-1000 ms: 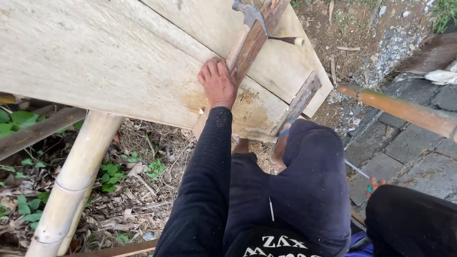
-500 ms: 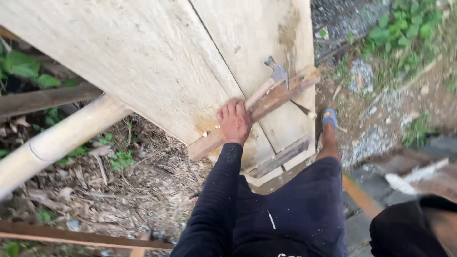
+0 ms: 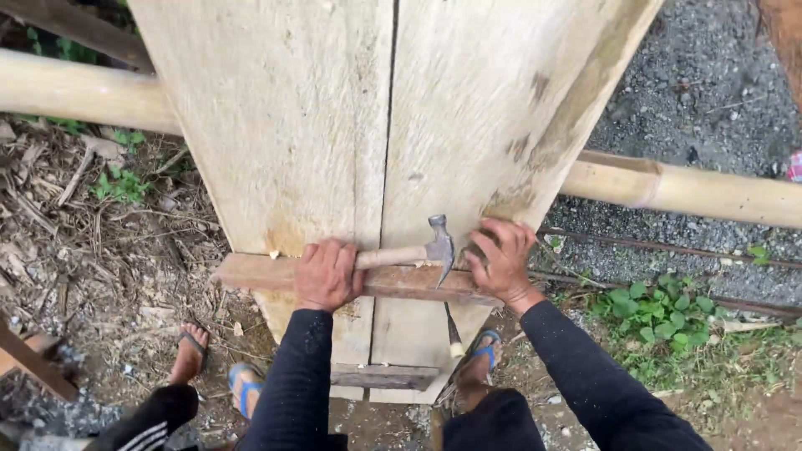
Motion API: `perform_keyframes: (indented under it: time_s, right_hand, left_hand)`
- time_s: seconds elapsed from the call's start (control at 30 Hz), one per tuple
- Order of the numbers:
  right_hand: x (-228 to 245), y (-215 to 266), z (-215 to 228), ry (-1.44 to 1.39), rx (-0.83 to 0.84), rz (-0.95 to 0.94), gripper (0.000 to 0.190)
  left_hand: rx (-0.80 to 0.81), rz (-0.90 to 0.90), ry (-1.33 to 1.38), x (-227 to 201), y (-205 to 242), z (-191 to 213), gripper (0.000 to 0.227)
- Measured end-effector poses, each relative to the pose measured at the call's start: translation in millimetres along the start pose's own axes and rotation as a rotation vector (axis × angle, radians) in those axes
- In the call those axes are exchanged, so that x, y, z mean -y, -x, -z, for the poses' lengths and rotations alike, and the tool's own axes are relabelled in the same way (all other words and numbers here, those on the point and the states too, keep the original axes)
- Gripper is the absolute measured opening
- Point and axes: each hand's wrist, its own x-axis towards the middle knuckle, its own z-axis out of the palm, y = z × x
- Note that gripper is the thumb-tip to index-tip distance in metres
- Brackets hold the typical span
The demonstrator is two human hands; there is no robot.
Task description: Hammering a wooden piece onto a larger board.
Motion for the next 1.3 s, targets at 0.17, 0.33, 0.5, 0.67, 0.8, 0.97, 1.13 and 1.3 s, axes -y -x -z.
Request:
perform_keyframes:
  time_s: [0.17,0.33,0.5,0.67,0.8,0.97,1.13,1.3]
  right_hand:
    - [0,0,6,0.043,0.033,-0.004,0.038]
    - [-3,-1,8,0.07,0.038,0.03,0.038]
    - [-5,-1,15,0.097,0.077,0.074,0.037]
    - [-11,3,10,0.119,0.048,0.073,0.041]
    - [-22,0,4,0.145,0.011,0.132,0.037]
    - [-7,-11,19,0.078,-0.036,0.229,0.039]
    - [-33,8,4,0.023,-0.054,0.271,0.031]
    - [-33,5,0,0.045,-0.144,0.381,0.028]
  left_hand:
    - [0.044,0.012,-0.032,-5,-4,9,0.041]
    - [0.015,0.038,-0.021,-3,1,5,0.041]
    - [-0.02,0.091,-0.029,-9,7,6,0.041]
    - [-0.105,0.052,-0.058,-3,20,-8,0.039]
    - [-0.302,0.042,-0.106,-2,30,-24,0.038]
    - [-0.983,0.161,-0.14,-39,46,-42,0.028]
    - [-1.15,0.511,0.474,-127,168,-125,0.026]
    - [-1.142,0.851,0.898,-135,222,-165,0.036]
